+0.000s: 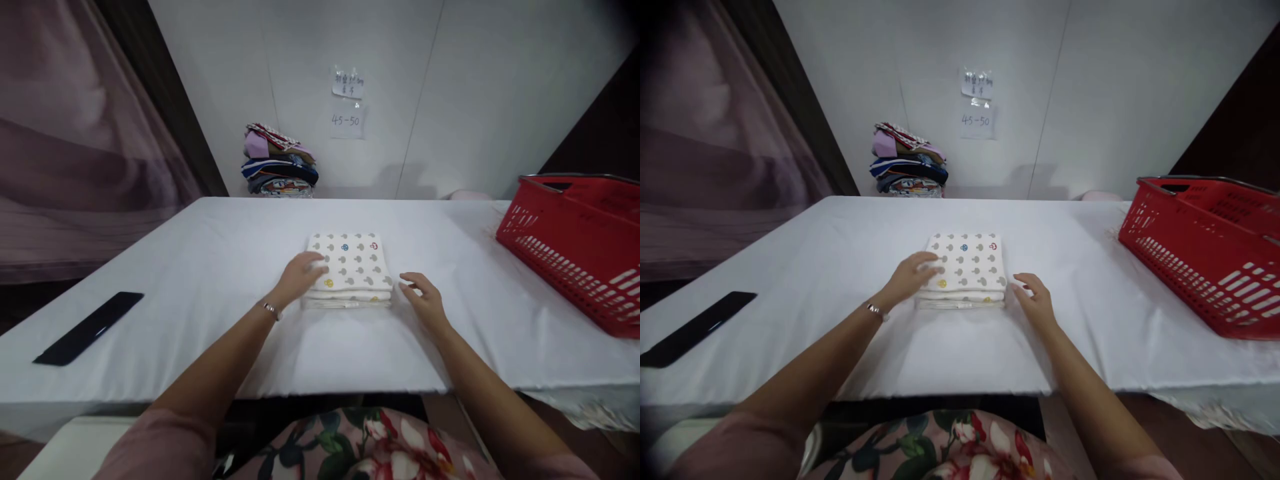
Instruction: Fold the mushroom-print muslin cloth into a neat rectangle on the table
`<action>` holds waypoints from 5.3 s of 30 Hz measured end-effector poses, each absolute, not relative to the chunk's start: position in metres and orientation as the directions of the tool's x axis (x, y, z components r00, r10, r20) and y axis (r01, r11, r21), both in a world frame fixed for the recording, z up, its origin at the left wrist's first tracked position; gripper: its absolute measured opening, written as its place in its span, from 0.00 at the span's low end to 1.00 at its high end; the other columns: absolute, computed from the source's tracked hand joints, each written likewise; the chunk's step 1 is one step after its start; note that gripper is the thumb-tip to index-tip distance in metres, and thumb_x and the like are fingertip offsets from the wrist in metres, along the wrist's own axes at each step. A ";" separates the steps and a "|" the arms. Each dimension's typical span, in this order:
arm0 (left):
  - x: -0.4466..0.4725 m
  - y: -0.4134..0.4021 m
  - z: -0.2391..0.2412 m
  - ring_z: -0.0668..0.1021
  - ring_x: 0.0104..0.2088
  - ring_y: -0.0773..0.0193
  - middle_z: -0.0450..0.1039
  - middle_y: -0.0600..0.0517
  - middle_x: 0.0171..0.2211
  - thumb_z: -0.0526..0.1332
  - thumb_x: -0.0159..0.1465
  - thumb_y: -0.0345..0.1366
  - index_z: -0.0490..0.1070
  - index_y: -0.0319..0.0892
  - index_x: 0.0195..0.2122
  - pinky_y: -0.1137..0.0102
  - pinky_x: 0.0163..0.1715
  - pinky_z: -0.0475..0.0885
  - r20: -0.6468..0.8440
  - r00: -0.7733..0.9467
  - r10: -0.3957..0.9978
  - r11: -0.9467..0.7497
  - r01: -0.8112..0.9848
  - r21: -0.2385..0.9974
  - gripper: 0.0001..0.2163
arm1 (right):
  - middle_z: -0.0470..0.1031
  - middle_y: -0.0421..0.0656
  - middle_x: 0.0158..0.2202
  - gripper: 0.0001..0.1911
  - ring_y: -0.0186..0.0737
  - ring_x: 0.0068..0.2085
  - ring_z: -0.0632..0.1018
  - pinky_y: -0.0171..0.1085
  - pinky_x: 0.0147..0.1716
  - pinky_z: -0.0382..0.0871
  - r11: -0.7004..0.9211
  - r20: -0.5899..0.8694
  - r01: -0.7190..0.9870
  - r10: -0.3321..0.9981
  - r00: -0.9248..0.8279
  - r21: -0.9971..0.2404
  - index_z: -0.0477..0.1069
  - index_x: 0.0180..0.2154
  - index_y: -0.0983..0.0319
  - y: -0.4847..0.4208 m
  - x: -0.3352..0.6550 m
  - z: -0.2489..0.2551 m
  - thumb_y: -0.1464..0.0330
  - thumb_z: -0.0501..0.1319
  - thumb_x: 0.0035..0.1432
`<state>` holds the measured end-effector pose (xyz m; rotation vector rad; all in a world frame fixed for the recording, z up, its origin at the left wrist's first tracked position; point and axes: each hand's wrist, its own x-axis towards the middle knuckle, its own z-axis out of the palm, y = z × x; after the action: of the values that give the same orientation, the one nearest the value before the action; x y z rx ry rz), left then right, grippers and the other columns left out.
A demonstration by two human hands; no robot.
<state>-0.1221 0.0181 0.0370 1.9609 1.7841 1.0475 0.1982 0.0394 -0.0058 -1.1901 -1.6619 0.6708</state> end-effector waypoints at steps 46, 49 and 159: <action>-0.122 -0.037 0.028 0.70 0.44 0.59 0.70 0.49 0.40 0.52 0.63 0.29 0.69 0.43 0.42 0.65 0.40 0.70 0.274 0.429 0.861 -0.468 0.879 0.093 0.09 | 0.76 0.48 0.44 0.17 0.45 0.45 0.74 0.44 0.43 0.66 0.821 0.428 0.569 0.499 -0.754 0.044 0.71 0.44 0.61 0.053 0.191 0.009 0.78 0.50 0.56; -0.121 -0.043 0.023 0.70 0.44 0.59 0.70 0.48 0.40 0.52 0.63 0.27 0.69 0.43 0.42 0.66 0.39 0.70 0.299 0.435 0.849 -0.480 0.872 0.094 0.10 | 0.75 0.48 0.45 0.19 0.45 0.46 0.73 0.45 0.45 0.66 0.813 0.443 0.582 0.510 -0.737 0.032 0.70 0.45 0.61 0.046 0.196 -0.007 0.80 0.50 0.55; -0.145 0.061 0.031 0.67 0.57 0.52 0.64 0.39 0.56 0.59 0.61 0.42 0.63 0.36 0.54 0.62 0.54 0.61 0.139 -0.312 0.940 0.192 0.819 0.541 0.22 | 0.76 0.49 0.45 0.19 0.44 0.41 0.78 0.42 0.39 0.75 -0.022 -0.021 0.033 1.000 0.024 -0.999 0.72 0.45 0.64 0.101 0.139 -0.027 0.66 0.58 0.51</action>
<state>-0.1452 0.0613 0.0312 1.6893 2.2419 0.7918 0.1386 0.1006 -0.0267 -1.2604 -1.2062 1.1917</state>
